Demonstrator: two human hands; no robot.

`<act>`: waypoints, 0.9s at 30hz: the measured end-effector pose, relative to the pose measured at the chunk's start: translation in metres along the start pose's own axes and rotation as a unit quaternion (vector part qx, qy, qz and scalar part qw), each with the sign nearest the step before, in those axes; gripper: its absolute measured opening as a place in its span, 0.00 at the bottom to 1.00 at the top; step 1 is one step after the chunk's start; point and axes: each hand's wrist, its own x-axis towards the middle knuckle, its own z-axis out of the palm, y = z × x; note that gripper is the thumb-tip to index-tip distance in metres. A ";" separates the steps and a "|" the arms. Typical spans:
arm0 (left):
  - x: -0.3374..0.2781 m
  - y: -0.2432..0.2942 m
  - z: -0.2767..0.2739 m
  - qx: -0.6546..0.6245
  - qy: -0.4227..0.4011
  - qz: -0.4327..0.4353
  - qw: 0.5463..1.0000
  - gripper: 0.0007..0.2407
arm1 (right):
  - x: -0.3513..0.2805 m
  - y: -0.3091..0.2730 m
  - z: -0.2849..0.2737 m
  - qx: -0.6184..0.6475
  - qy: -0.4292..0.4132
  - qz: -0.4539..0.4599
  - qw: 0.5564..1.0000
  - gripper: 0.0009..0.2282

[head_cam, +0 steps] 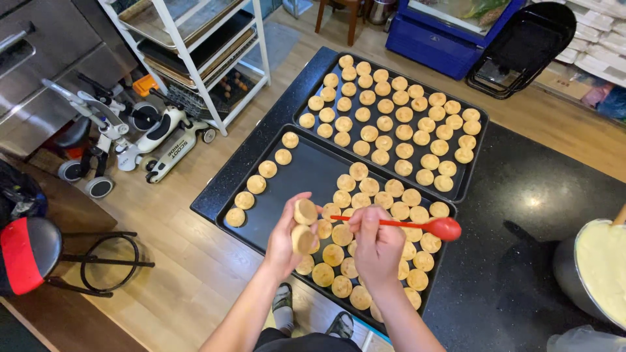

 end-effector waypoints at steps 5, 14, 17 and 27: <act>-0.023 -0.002 0.028 -0.014 -0.101 0.017 0.995 0.20 | -0.007 0.001 0.021 0.063 -0.063 -0.052 0.995 0.15; -0.023 0.001 0.042 -0.071 -0.050 -0.027 0.996 0.17 | -0.013 0.002 0.005 0.029 -0.120 -0.128 0.984 0.14; -0.016 -0.014 0.037 0.084 -0.061 0.041 0.994 0.17 | -0.020 0.009 0.003 -0.074 -0.099 -0.170 0.978 0.12; -0.014 -0.018 0.043 -0.101 -0.045 -0.047 0.993 0.16 | -0.017 0.012 -0.005 -0.034 -0.081 -0.044 0.995 0.12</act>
